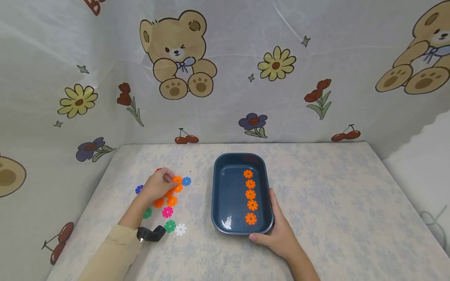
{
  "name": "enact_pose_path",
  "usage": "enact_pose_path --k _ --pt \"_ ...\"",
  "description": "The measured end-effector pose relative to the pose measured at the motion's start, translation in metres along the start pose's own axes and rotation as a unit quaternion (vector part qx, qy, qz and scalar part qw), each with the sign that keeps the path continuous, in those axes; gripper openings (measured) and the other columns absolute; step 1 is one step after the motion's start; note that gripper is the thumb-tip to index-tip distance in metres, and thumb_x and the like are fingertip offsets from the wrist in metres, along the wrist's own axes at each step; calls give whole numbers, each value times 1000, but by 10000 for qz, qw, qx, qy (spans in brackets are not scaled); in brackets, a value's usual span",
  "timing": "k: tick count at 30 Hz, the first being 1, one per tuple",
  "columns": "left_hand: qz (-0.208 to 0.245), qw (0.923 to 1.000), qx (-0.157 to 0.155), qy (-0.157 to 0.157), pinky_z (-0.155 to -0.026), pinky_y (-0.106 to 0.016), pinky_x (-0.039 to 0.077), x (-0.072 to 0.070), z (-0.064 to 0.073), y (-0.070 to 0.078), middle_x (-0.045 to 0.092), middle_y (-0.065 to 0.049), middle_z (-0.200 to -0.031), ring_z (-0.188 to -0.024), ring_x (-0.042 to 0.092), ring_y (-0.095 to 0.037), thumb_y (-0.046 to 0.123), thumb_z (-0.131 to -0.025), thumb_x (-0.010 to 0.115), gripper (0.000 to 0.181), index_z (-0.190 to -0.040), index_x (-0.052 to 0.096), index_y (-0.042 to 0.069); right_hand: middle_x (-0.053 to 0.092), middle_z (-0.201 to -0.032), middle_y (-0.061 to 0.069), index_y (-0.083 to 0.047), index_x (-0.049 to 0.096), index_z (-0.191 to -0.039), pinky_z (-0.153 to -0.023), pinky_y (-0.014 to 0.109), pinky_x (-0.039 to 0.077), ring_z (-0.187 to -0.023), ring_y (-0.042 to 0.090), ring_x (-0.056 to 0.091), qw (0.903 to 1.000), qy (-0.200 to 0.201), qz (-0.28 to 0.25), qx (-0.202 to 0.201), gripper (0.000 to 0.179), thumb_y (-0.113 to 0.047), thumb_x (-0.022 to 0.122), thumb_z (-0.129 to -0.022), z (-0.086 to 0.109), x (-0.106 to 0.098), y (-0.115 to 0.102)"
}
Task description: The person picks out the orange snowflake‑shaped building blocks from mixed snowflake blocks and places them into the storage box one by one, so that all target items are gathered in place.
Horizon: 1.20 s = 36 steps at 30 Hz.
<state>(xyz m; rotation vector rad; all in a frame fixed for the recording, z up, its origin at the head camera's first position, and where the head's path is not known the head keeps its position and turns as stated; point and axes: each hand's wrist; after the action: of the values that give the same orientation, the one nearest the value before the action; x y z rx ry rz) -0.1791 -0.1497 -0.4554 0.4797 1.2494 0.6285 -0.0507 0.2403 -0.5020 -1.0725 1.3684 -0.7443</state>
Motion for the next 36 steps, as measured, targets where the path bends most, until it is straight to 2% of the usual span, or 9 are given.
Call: enact_pose_path --k 3,6,12,17,22,25,29,32,36 --pt "164 9997 135 81 -59 -29 49 0 4 4 62 -9 -97 -70 57 -23 21 -94 69 19 -106 56 14 1 -169 1 -33 -5 -159 -102 -2 17 -144 -14 12 10000 2 -32 13 136 -8 91 -65 0 0 0" --pt "482 9981 389 8 -58 -29 48 -2 8 14 64 -10 -102 -68 57 -25 21 -97 64 13 -108 57 18 2 -169 2 -33 -4 -159 -102 -2 17 -144 -14 12 10000 16 -29 22 137 -8 91 -65 0 0 1" --pt "891 9895 1101 -304 -59 -31 48 -3 18 56 67 -7 -104 -72 60 -30 22 -98 64 9 -107 61 24 1 -169 3 -33 -4 -159 -102 -2 16 -145 -13 11 10000 27 15 17 137 -9 91 -65 0 0 1" --pt "900 9841 1459 -462 -63 -31 48 15 23 99 69 -1 -99 -76 61 -21 22 -96 66 10 -104 65 27 1 -169 9 -34 -5 -159 -103 -2 16 -146 -11 10 10000 32 70 23 137 -10 91 -65 0 0 1" --pt "887 9830 1503 -568 -60 -32 48 42 22 129 70 0 -93 -72 61 -19 25 -96 67 9 -104 66 27 2 -169 9 -34 -5 -159 -102 -2 15 -146 -10 10 9999 29 137 43 137 -12 92 -65 0 1 1" --pt "527 9857 1558 -370 -58 -30 48 57 21 141 70 1 -89 -68 61 -16 25 -96 67 9 -105 67 25 3 -169 6 -34 -4 -159 -103 -2 15 -146 -10 11 9999 22 123 49 136 -12 92 -65 -1 1 0" --pt "-442 9833 1767 44 -52 -26 44 76 16 153 69 5 -81 -59 57 -11 26 -96 66 8 -104 67 24 4 -168 1 -34 -4 -159 -103 -2 16 -146 -10 12 9999 33 97 28 136 -11 91 -65 0 1 0" --pt "-1267 9716 1978 295 -47 -25 40 88 12 159 67 5 -75 -54 54 -11 26 -96 67 7 -102 67 24 4 -168 0 -34 -4 -159 -103 -2 16 -146 -10 11 9999 27 105 3 135 -11 91 -65 0 1 0" --pt "-2174 9490 2248 402 -47 -24 39 97 5 164 66 6 -72 -54 52 -11 26 -95 67 5 -100 67 25 4 -168 1 -33 -4 -159 -103 -2 16 -146 -10 12 10000 24 94 -15 135 -11 91 -66 0 0 0"
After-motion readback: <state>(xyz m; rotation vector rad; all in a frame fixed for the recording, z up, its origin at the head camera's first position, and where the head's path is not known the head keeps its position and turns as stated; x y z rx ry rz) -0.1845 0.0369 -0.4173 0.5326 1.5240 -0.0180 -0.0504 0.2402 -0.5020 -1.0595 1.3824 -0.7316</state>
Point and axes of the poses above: each hand's wrist, its own z-axis away from the middle knuckle, its own x-axis out of the palm, y = z × x
